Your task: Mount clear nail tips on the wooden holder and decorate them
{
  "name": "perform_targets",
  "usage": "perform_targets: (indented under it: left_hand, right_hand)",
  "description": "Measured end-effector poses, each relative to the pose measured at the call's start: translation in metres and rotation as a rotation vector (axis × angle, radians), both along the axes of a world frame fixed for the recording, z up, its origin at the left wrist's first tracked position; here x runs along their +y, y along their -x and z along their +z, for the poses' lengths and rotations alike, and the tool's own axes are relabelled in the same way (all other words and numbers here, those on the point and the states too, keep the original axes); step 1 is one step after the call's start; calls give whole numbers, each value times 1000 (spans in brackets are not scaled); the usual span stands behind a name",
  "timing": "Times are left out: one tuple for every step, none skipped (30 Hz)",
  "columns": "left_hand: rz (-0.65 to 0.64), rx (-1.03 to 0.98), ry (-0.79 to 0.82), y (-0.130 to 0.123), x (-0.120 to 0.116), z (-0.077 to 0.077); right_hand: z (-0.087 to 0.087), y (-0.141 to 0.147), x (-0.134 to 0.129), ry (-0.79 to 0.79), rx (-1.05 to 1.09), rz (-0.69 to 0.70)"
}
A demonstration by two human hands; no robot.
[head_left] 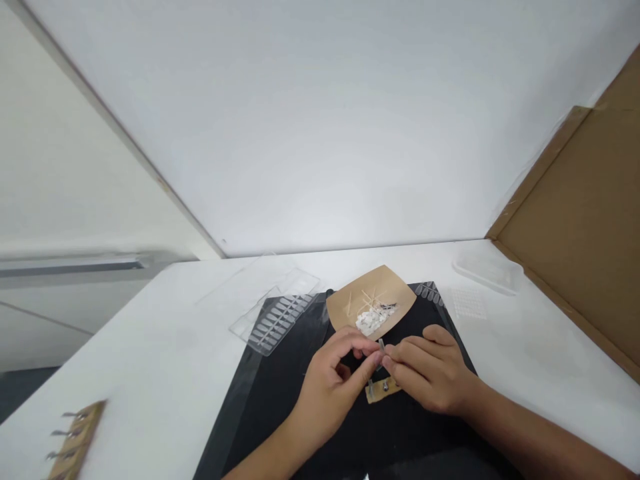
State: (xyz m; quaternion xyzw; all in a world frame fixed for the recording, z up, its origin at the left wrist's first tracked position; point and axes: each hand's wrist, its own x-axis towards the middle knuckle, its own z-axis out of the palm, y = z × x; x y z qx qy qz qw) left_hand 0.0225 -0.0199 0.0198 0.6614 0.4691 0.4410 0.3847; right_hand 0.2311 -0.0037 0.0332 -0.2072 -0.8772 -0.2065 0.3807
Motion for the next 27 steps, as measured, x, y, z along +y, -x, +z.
perform_targets:
  left_hand:
    - [3,1,8,0,0,0]
    - [3,1,16,0,1,0]
    - [1,0,23,0,1,-1]
    - [-2,-5,28,0,2,-1]
    - [-7,-13,29,0,2,-1]
    - [-11,-23,32,0,3,-1]
    - [-16,-33,35,0,3,-1]
    - [-22,-42,38,0,3,-1]
    - [-29,-51,42,0,3,-1]
    - [-36,-61,44,0,3,-1]
    - [-47,-73,44,0,3,0]
    - [-59,-92,42,0,3,0]
    - [-71,-116,39,0,2,0]
    - [-84,-144,41,0,2,0]
    - [-98,-172,48,-1,1,1]
    - [-112,-197,62,-1,1,1]
    - [-122,-216,79,-1,0,2]
    - [-128,-230,96,-1,-1,2]
    - [-134,-239,110,-1,-1,2]
    - [-138,-250,121,-1,-2,3]
    - [-140,-263,129,-1,-2,3]
    - [-141,-275,136,-1,-3,3]
    - [-139,-283,145,-1,-3,2]
    - [-133,-285,156,-1,-3,2]
    - [-119,-278,169,-1,-3,1]
    - [-101,-266,185,-1,-3,1]
    - [-84,-254,201,-1,-3,0]
  right_hand:
    - [-1,0,0,-1,-7,2]
    - [-2,0,0,-3,-12,3]
    - [-3,0,0,-6,-13,4]
    - [-4,0,0,-8,-13,6]
    - [-5,0,1,-9,-10,10]
    - [-6,0,1,-11,-8,13]
    - [-6,0,1,-12,-4,19]
    - [-6,0,2,-9,-4,24]
    - [-6,-1,2,-5,-3,30]
    - [-6,-1,2,0,-1,36]
    - [-6,-1,2,4,5,43]
    - [-5,-2,2,8,14,52]
    - [-5,-2,3,12,26,63]
    - [-4,-3,3,14,39,73]
    - [-4,-3,2,15,51,81]
    - [-4,-4,2,16,59,88]
    - [-4,-4,2,16,62,91]
    - [-4,-4,2,16,64,91]
    - [-4,-5,1,13,66,91]
    - [-4,-5,1,13,66,91]
    - [-4,-5,1,11,67,94]
    - [-4,-6,1,10,69,94]
    - [-4,-6,1,12,68,94]
    - [-4,-6,1,14,67,96]
    - [-4,-6,1,16,66,98]
    - [-4,-6,1,21,63,99]
    - [-4,-6,1,28,60,102]
